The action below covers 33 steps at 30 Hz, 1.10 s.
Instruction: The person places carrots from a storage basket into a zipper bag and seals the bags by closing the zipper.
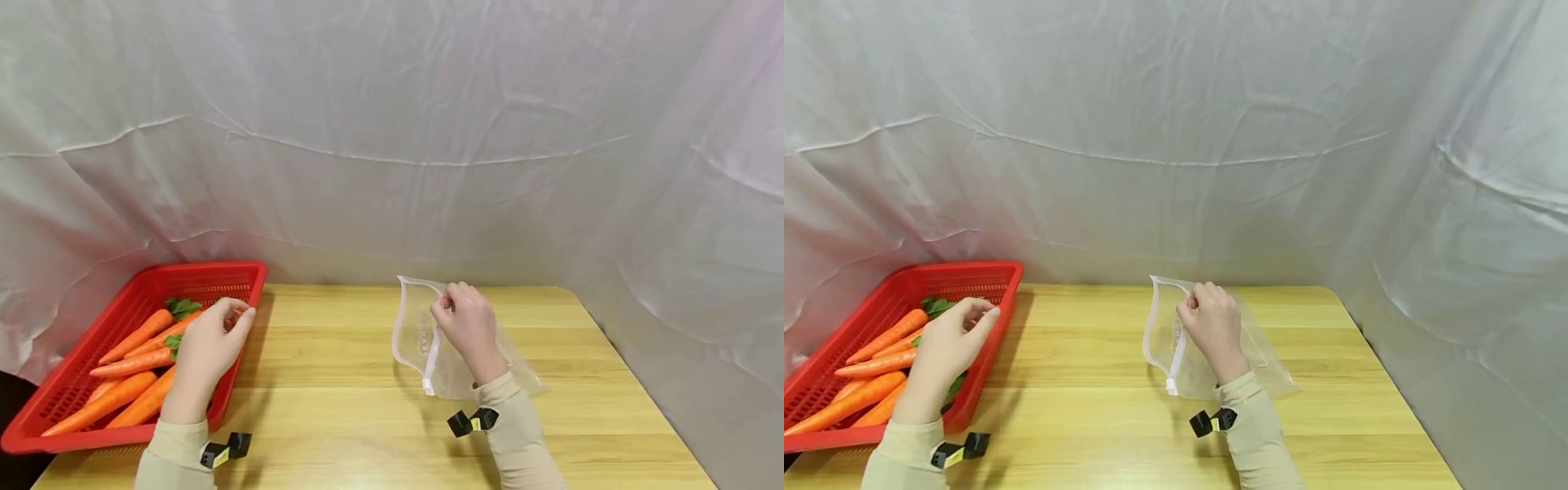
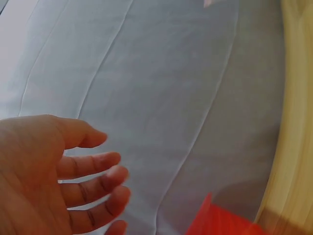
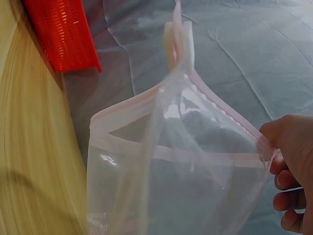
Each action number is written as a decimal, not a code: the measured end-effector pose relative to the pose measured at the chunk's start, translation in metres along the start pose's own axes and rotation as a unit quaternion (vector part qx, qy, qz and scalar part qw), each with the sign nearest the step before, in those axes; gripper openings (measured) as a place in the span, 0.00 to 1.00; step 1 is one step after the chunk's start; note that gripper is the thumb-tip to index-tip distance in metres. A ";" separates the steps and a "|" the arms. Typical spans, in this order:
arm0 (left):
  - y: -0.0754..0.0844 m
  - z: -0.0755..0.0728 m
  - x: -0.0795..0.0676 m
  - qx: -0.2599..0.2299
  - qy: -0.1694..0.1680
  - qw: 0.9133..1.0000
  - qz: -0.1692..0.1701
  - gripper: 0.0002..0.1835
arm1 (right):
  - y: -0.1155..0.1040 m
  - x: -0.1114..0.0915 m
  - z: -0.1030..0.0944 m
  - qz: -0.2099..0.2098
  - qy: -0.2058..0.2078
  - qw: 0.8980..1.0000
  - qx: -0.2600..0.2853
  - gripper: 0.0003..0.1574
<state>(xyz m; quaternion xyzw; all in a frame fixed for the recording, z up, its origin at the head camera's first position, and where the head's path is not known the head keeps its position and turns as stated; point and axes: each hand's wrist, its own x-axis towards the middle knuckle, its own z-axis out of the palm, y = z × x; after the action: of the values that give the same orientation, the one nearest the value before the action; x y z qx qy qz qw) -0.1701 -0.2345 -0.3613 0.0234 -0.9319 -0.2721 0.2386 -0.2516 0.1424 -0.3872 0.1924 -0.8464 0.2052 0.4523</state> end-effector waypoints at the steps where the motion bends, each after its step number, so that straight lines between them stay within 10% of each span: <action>1: -0.004 -0.003 0.000 0.002 -0.009 1.000 -0.007 0.16 | 0.000 0.000 0.000 -0.001 -0.001 1.000 0.000 0.10; 13: -0.045 -0.018 0.005 0.006 -0.167 0.980 -0.110 0.31 | -0.002 0.001 -0.004 0.000 -0.011 1.000 0.008 0.10; 33: -0.066 -0.009 0.009 0.071 -0.292 0.947 -0.113 0.32 | -0.002 0.000 -0.004 0.010 -0.029 0.999 0.013 0.10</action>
<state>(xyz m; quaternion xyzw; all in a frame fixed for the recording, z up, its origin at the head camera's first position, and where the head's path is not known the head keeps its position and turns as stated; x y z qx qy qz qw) -0.1794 -0.2967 -0.3851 0.0652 -0.9691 -0.2249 -0.0783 -0.2473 0.1428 -0.3847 0.1957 -0.8583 0.2152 0.4227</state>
